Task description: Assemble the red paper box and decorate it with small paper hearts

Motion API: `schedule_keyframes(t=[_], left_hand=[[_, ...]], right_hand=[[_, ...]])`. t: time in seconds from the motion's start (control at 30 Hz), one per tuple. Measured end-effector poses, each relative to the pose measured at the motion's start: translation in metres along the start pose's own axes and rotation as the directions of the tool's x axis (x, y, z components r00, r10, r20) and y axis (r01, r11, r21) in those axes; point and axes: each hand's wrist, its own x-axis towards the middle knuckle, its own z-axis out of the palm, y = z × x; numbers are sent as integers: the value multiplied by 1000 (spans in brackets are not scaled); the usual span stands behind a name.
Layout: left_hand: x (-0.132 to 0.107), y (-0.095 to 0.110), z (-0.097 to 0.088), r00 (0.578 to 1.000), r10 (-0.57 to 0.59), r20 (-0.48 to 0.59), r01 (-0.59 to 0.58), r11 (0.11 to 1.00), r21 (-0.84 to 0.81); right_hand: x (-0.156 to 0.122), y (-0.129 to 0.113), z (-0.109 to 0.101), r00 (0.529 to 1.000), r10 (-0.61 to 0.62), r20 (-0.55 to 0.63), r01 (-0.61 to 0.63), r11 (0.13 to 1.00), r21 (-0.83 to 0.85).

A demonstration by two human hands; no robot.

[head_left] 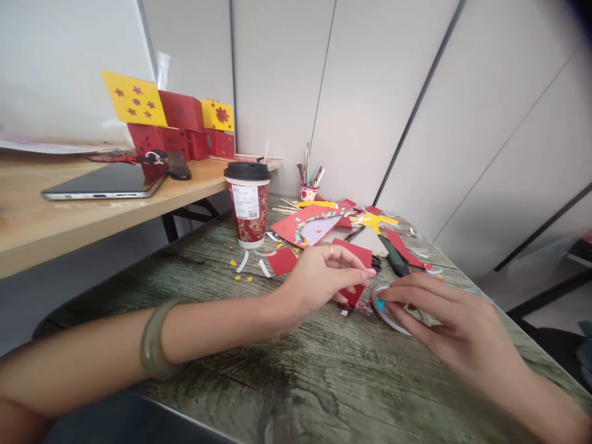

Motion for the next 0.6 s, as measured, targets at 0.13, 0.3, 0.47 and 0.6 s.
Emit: schedule_keyframes(t=[0.13,0.3,0.47,0.6], left_hand=[[-8,2,4,984,-166,59,172,978,-117],[-17,2,7,964,-198,180,245,923,-297],[-20,0,9,946,-190,263,281,885,-373],[-20,-1,13,951,-170,257,263,882,-390]], right_hand=[[-10,3,-9,937,-314,-150,233,887,-398],[-18,7,-12,890,-446,-90,331,770,-546],[-17,6,-12,900,-420,-117,285,770,-571],[-19,4,-11,910,-395,-127,271,798,-539]])
